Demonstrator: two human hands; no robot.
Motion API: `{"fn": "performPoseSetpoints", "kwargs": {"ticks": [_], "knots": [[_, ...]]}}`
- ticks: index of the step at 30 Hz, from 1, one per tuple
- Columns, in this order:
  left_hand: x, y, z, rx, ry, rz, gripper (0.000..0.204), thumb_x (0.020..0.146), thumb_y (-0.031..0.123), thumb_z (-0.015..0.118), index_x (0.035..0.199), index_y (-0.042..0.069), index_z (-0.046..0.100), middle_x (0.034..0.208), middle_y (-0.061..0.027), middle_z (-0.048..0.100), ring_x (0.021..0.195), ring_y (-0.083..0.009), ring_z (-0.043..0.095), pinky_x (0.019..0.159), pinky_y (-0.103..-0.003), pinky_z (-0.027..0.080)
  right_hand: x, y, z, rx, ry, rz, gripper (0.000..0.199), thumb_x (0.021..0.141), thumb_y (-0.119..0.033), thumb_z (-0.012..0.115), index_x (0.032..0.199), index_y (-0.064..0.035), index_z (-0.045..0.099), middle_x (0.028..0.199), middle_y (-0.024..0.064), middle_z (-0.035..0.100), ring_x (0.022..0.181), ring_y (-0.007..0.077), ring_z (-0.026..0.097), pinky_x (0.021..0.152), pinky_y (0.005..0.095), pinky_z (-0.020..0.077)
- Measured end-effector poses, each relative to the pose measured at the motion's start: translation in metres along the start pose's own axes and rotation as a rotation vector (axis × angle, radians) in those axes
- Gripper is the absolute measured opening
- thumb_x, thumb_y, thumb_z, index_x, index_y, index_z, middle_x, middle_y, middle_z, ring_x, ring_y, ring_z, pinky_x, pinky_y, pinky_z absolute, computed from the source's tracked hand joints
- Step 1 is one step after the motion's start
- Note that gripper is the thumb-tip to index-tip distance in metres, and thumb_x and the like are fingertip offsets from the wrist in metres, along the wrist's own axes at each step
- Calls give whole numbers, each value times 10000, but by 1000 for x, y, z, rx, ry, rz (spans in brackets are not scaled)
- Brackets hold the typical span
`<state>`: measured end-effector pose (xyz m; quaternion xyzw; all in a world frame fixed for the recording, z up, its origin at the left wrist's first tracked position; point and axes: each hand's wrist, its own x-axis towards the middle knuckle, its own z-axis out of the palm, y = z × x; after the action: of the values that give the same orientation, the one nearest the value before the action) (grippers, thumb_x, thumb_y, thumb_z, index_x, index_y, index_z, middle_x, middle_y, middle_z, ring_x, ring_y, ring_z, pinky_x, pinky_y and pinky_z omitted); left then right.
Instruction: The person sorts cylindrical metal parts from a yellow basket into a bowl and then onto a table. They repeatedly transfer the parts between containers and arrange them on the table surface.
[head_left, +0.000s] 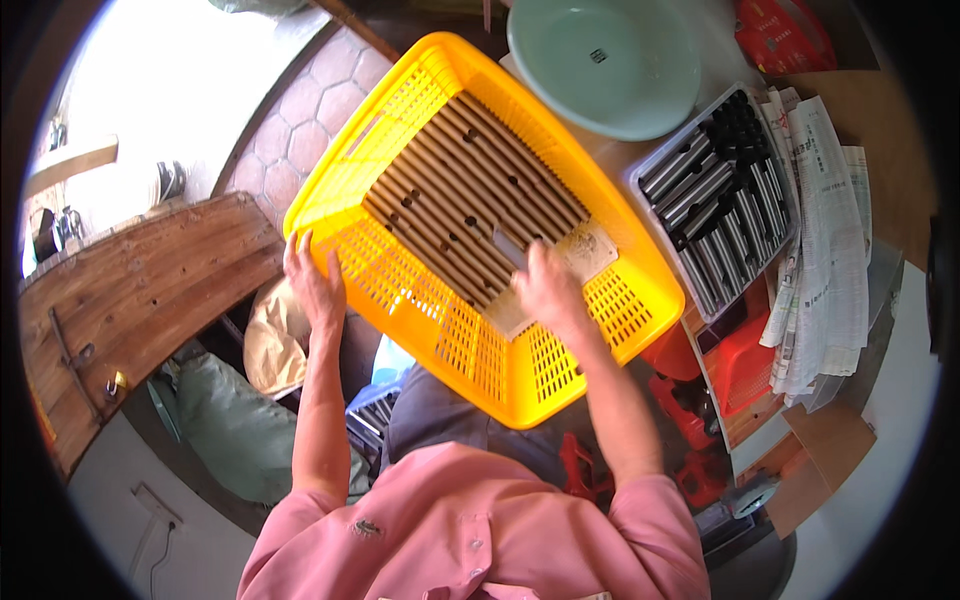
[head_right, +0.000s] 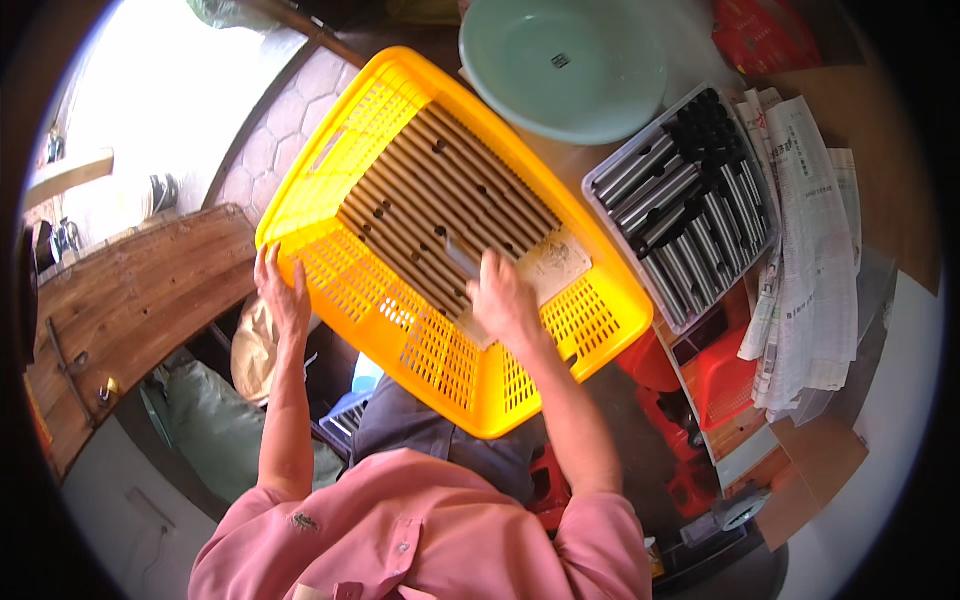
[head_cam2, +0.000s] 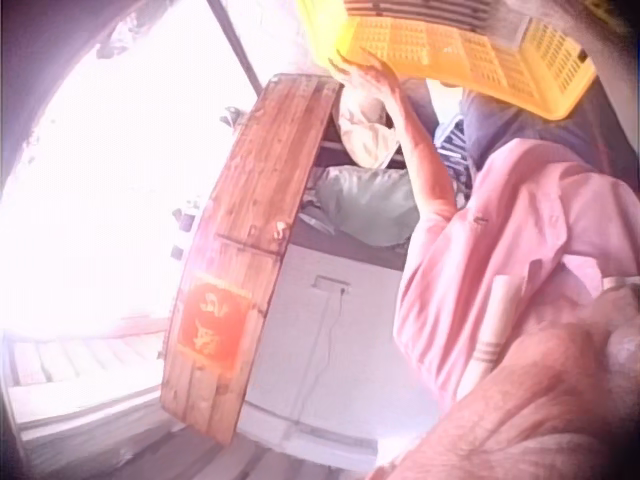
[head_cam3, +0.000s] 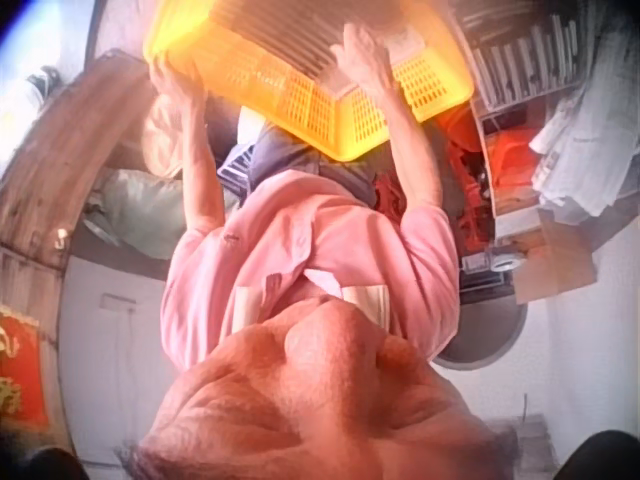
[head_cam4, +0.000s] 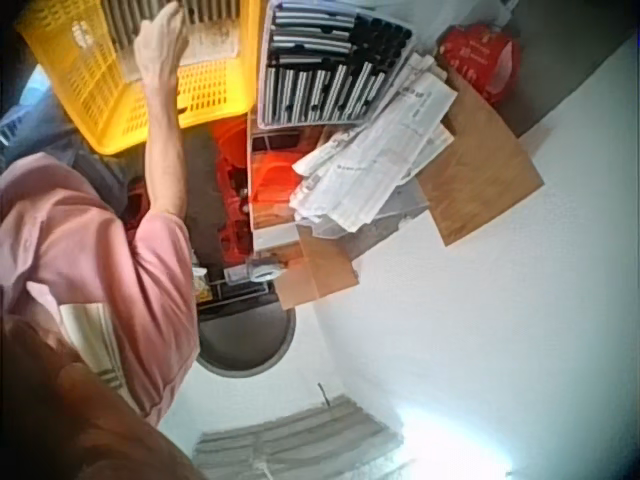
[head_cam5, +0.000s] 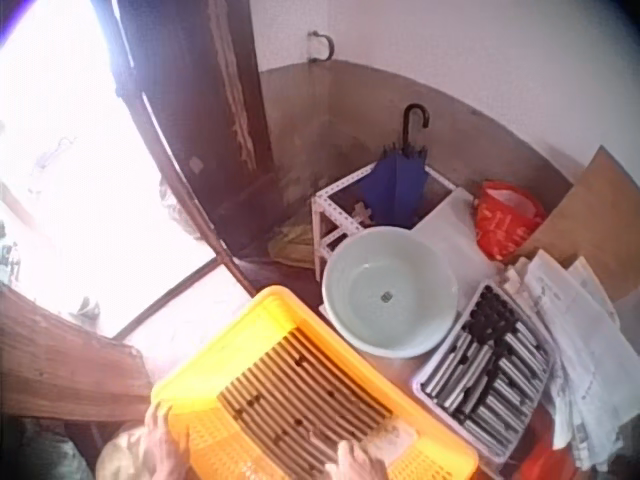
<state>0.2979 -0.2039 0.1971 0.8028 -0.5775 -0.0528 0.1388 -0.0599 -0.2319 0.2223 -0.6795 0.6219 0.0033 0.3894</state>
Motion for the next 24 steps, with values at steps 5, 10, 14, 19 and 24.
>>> {"fn": "performPoseSetpoints", "kwargs": {"ticks": [5,10,14,19,24], "knots": [[-15,12,16,38,-12,37,530,855,78,700,1342,39,497,1470,-228,374,1407,-428,301,1177,-506,249,97,-46,-151,-293,270,-25,259,970,-167,569,1102,55,567,1059,261,646,918,342,682,766,421,585],[-35,70,7,-442,-30,18,519,825,-1,677,1317,41,516,1399,-225,461,1343,-396,419,1138,-465,326,191,7,-187,-645,572,-136,191,909,-124,575,1023,25,609,979,243,696,905,391,695,771,503,567],[-104,109,65,-928,-508,-547,561,913,139,643,1422,21,439,1341,-150,524,1274,-252,489,1055,-370,413,216,20,-176,-724,610,-123,238,872,-94,593,1083,14,619,975,206,701,905,394,683,776,497,556],[-168,113,187,-932,-732,-1482,691,876,225,684,1449,-22,387,1147,-146,591,925,-190,541,816,-380,470,135,-46,-136,-292,744,-382,228,903,-121,637,1105,-15,629,1078,173,672,939,351,668,808,443,551],[-189,118,241,-433,-599,-1434,799,824,264,731,1446,-61,347,1326,-222,527,1164,-310,538,958,-447,459,107,47,15,-11,71,49,316,890,-124,677,1165,8,593,1205,197,620,1031,362,644,884,429,544]]}}
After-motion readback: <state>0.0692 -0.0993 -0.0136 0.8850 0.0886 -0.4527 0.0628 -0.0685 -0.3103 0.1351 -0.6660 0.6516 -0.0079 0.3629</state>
